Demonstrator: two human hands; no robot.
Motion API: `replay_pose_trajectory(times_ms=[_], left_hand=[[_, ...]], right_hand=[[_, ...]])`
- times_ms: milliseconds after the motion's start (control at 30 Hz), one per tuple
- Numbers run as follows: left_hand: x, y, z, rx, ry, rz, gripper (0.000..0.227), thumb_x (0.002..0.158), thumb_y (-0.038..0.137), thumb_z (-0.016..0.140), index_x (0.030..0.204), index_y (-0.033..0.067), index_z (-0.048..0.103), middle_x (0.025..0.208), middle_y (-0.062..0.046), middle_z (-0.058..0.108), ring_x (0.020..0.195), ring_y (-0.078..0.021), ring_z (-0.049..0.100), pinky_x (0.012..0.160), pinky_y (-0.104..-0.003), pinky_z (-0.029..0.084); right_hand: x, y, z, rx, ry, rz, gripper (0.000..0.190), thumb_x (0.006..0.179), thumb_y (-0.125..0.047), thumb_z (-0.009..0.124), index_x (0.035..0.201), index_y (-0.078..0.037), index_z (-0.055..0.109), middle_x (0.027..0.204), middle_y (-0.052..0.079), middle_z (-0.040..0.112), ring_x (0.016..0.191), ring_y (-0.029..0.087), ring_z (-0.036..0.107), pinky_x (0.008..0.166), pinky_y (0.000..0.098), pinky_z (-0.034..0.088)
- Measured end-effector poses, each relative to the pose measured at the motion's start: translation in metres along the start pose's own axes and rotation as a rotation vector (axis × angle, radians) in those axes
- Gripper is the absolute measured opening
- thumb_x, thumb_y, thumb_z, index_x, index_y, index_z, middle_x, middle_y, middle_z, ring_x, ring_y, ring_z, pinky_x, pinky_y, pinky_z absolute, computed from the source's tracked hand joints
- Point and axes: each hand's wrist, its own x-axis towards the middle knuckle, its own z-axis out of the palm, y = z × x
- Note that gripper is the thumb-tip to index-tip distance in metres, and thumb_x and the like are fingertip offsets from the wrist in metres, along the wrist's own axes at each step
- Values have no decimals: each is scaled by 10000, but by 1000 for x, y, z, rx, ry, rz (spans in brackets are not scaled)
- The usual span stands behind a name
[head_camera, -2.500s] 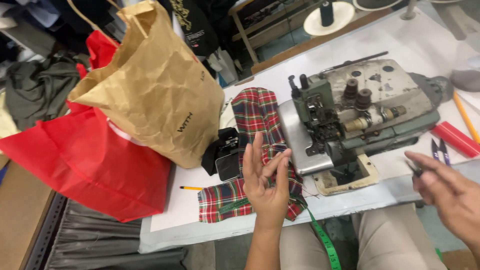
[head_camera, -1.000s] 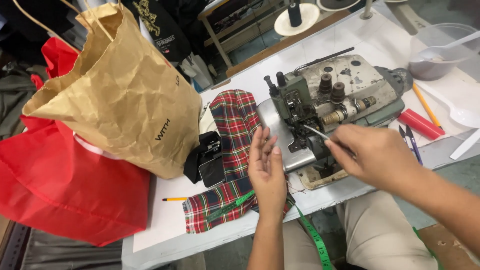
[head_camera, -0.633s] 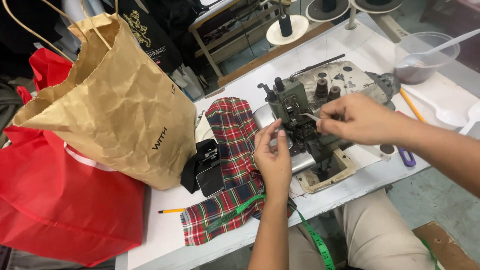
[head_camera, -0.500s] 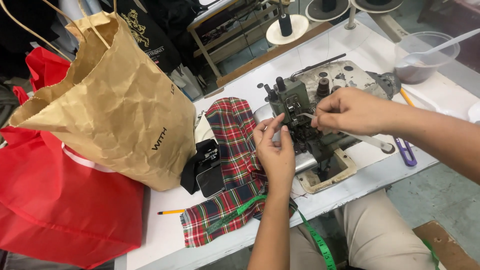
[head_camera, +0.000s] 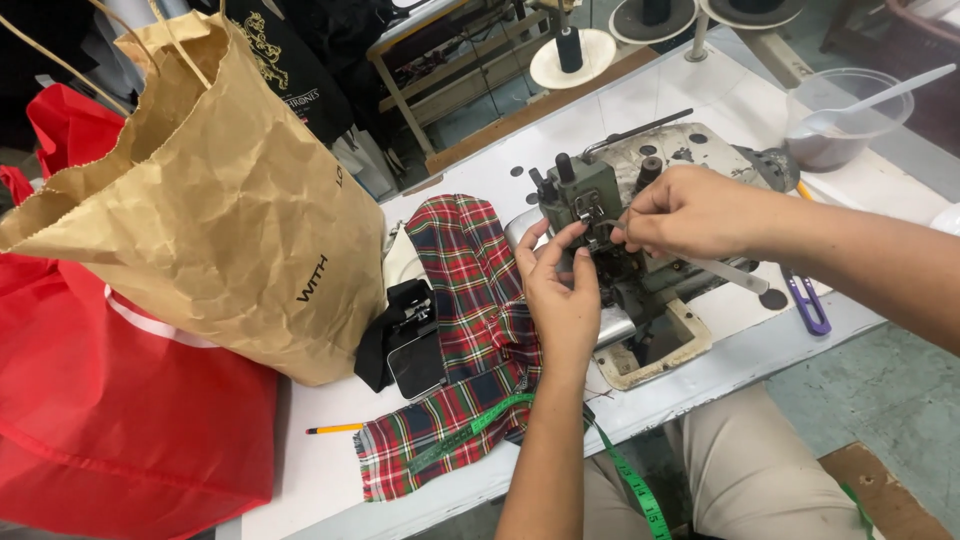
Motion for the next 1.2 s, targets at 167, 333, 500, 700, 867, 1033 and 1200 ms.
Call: replay_pose_trajectory(times_ms=[167,333,500,700,867,1033,1200], left_hand=[[1,-1,-1,-7,-11,-9,314,941,43,644,1186,175,789,1458,-112,503,1188,-217,612,787,-247,553],[1,-6,-1,-21,-21,0,322,947,37,643,1201,172,787,1460,-118,500,1186,-219,607,786,-246,554],[2,1,-2,-12,57,71,295,940,49,688,1176,191,795,1417,-97,523,1114,-211,639,757,-262,562],[13,-6,5,140,189,262,230,878,106,836,1086,197,799,1398,-68,538,1078,-218,644,792,-310,566],[20,-14,12,162,260,362,203,847,126,879,1021,175,787,1354,-43,558,1070,-225,651,804,-335,565],[20,-22,18,194,313,417,142,858,169,884,958,173,782,1336,-15,564,1074,-215,651,800,-325,553],[21,-23,23,139,328,443,106,892,137,850,961,144,770,1329,-35,553,1086,-240,637,797,-327,545]], right_hand=[[2,0,1,24,-7,23,303,853,-131,647,735,39,868,531,180,656,576,270,605,596,366,513],[1,-1,1,5,-2,30,301,844,-125,638,733,42,863,522,178,653,559,273,607,581,370,508],[8,6,4,-5,3,28,308,856,-149,656,708,37,852,515,190,646,542,279,595,566,368,491],[17,16,7,-2,5,8,315,865,-176,682,682,28,837,506,182,644,533,272,610,562,367,501],[10,5,7,1,8,28,312,873,-170,677,681,23,830,508,169,642,517,264,620,569,364,512],[21,19,11,-16,12,18,327,879,-198,704,662,14,827,485,168,638,490,271,623,557,374,517],[22,19,12,-46,20,21,332,879,-204,700,651,-3,834,470,150,639,467,252,621,525,366,516]])
